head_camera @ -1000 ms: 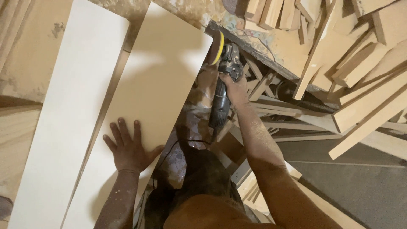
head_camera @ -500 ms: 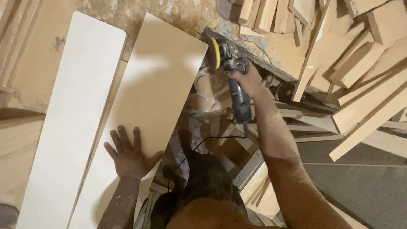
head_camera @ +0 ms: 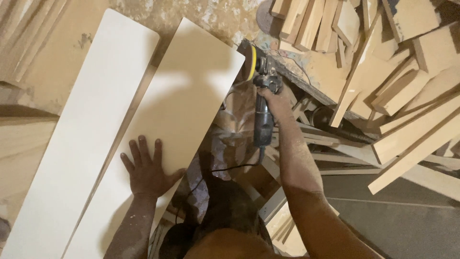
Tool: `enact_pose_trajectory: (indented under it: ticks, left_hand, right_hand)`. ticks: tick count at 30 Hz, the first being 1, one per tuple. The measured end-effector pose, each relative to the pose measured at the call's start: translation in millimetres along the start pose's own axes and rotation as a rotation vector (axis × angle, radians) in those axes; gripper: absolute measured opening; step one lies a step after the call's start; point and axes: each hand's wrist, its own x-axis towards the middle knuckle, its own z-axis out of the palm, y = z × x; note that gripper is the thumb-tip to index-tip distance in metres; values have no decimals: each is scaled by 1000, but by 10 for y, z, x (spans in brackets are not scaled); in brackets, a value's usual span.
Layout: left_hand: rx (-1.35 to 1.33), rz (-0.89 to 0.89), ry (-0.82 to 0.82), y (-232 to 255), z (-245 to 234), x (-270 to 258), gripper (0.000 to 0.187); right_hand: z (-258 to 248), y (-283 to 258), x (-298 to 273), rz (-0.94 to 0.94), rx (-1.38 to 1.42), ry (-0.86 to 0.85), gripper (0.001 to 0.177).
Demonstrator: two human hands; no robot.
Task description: The person uses an electric sander to smooth the surface of a white rectangular board. They hold the board with one hand while operating the sander with the other, moving it across the surface and flipping the board to work on different areas.
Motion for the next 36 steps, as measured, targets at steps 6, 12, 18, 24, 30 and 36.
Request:
enact_pose_trajectory:
  ticks: [6, 12, 18, 24, 30, 36]
  left_hand:
    - [-112, 92, 169, 25, -57, -37, 141]
    - [-26, 1, 199, 497, 786, -660, 107]
    - [272, 9, 577, 719, 326, -658, 59]
    - [291, -46, 576, 296, -989, -867, 33]
    - [-97, -163, 125, -543, -2059, -715, 38]
    - [-92, -236, 26, -1042, -1695, -845, 50]
  right_hand:
    - [-486, -155, 451, -183, -96, -135, 65]
    - [-562, 745, 288, -127, 205, -118, 64]
    - [-728, 1849, -407, -54, 181, -215, 60]
    - [-917, 2834, -1179, 125, 316, -51, 53]
    - [-901, 2704, -1468, 84, 276, -40, 58]
    - [-587, 2857, -1922, -5, 562, 96, 30]
